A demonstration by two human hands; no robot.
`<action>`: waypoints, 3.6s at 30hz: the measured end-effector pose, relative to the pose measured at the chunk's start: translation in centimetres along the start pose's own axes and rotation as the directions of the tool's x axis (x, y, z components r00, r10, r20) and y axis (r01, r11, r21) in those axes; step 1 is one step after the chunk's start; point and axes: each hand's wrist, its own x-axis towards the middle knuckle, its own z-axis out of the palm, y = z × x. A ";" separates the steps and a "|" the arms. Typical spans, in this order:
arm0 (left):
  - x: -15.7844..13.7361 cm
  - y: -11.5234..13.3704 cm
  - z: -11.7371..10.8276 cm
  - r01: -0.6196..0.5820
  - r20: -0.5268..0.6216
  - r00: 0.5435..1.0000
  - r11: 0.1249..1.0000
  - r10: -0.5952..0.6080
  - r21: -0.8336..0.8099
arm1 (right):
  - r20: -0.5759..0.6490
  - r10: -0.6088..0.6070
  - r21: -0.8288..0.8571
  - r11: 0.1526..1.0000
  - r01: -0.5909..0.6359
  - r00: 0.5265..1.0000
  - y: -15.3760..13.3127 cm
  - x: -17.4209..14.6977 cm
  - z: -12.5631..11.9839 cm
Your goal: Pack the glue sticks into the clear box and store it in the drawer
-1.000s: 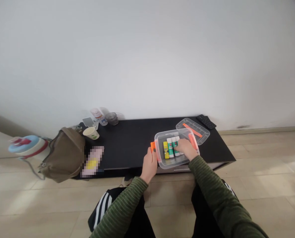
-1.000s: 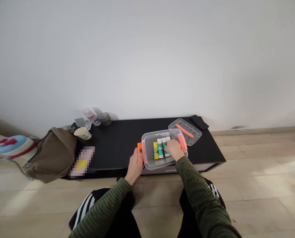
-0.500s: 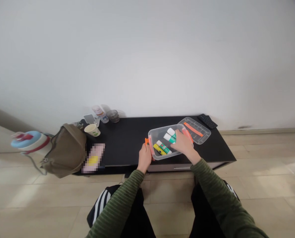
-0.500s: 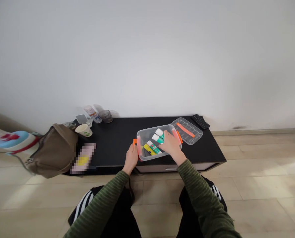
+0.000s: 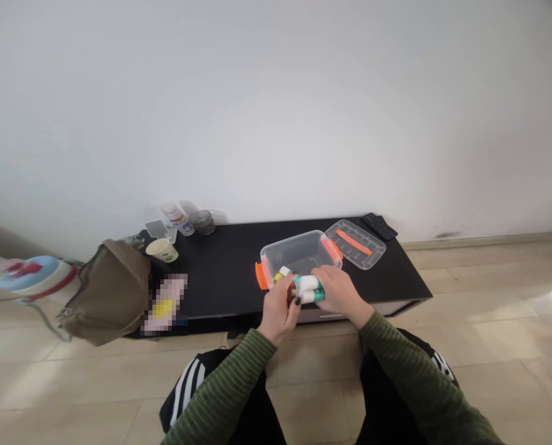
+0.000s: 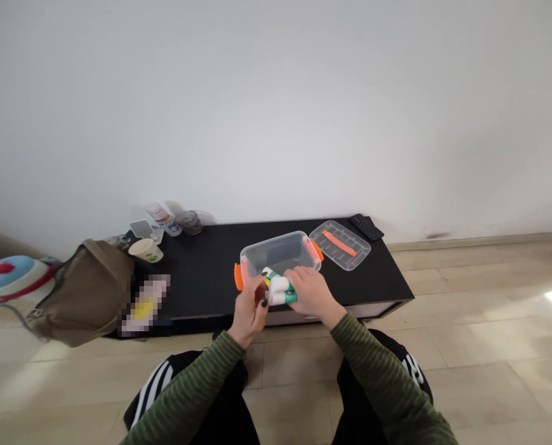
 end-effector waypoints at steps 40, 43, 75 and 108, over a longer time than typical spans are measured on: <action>1.6 1.7 16.7 -0.058 0.627 0.691 0.837 -0.360 0.544 | 0.354 0.812 -0.325 0.573 -0.753 0.465 10.3 -1.2 2.5; 1.8 1.6 17.3 -0.023 0.601 0.703 0.833 -0.380 0.553 | 0.330 0.780 -0.339 0.623 -0.705 0.531 10.5 -1.5 1.2; -0.5 3.4 9.9 -0.087 0.532 0.846 0.990 0.015 0.110 | 0.405 0.682 -0.189 0.714 -0.674 0.609 8.2 -1.7 1.5; 1.7 -1.2 5.0 0.200 0.454 0.829 0.931 -0.326 0.304 | 0.417 0.401 -0.120 0.914 -0.388 0.816 -0.8 13.9 1.5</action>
